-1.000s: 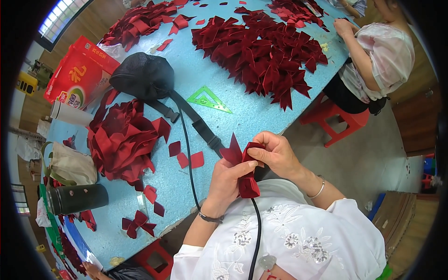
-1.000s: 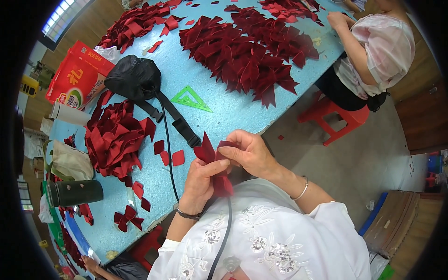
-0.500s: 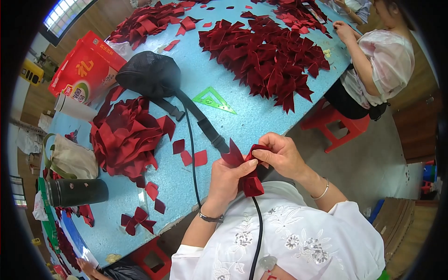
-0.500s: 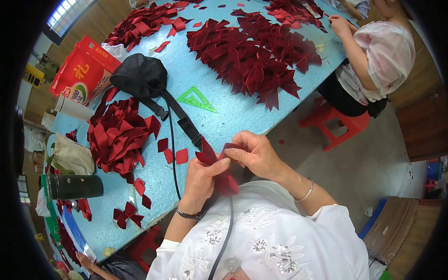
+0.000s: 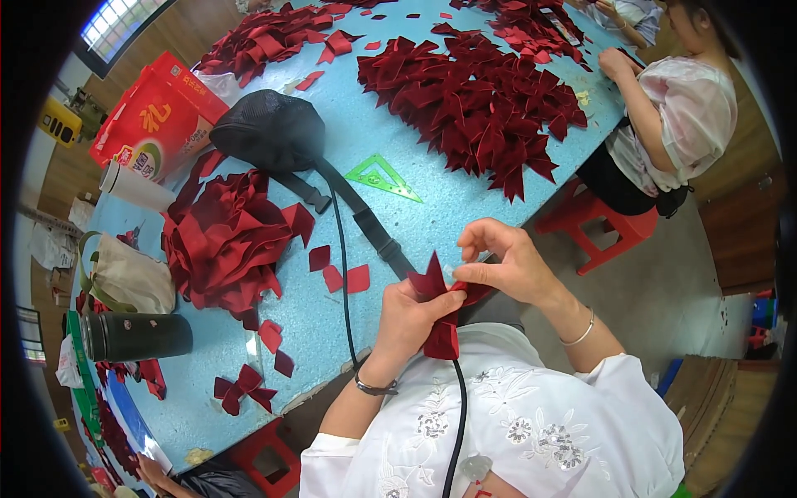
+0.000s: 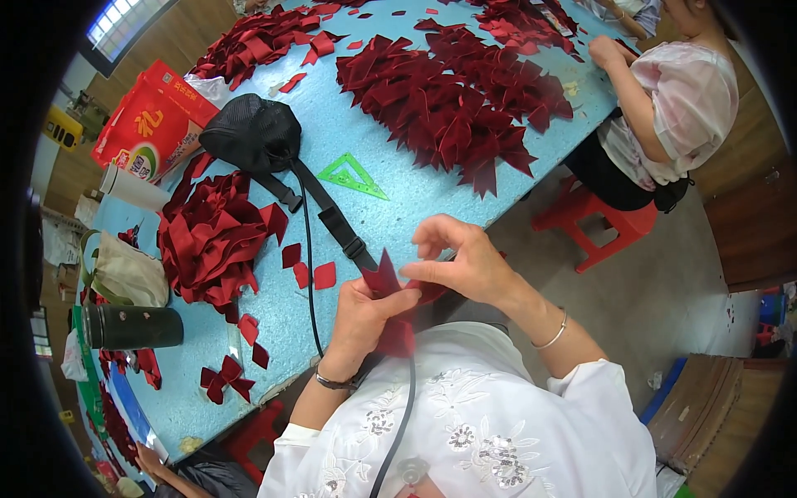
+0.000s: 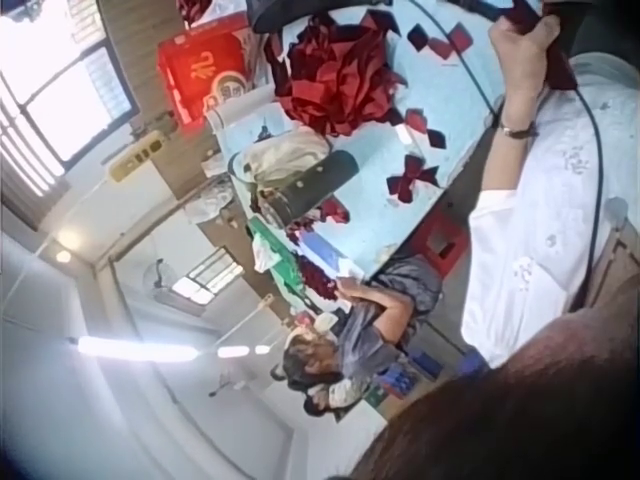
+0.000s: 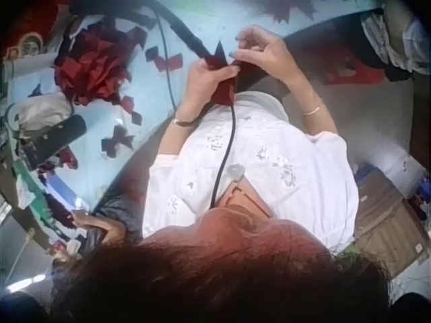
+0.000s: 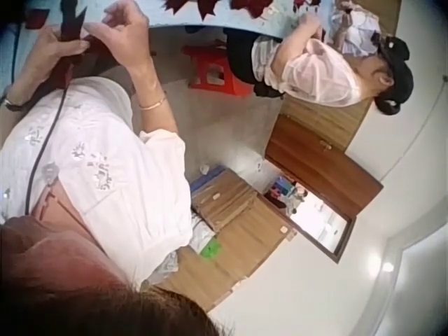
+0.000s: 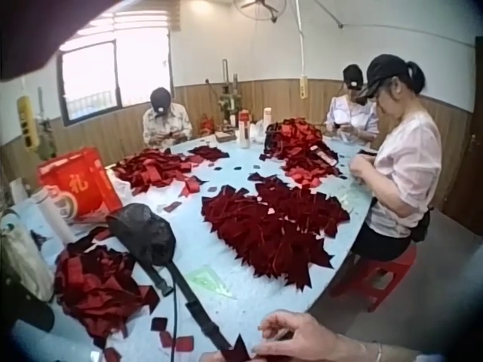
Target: The recorder is assembling decorative red ribbon bows by folding the material and tying it.
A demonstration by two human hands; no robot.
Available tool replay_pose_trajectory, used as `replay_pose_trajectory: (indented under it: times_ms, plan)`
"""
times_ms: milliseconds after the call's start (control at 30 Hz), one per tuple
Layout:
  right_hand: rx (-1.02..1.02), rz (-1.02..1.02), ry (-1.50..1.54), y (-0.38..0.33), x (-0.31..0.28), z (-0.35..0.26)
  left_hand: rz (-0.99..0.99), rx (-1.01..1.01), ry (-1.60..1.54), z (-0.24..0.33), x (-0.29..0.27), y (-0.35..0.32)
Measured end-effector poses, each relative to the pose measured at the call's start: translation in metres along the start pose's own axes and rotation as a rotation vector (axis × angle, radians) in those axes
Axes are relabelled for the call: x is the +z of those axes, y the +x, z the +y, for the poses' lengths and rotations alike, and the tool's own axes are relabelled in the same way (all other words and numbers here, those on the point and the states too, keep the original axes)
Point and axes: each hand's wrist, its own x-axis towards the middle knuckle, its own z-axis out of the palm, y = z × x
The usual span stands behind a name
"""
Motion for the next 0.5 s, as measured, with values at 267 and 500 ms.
replay_pose_trajectory:
  times_ms: [267,500]
  plan:
    - [0.192,-0.408,-0.01,0.015,-0.001,-0.007,-0.155,-0.032,0.335,0.004,0.007,0.005]
    - [-0.007,-0.301,0.091,0.014,-0.007,0.006,-0.268,-0.112,0.059,0.009,0.006,0.005]
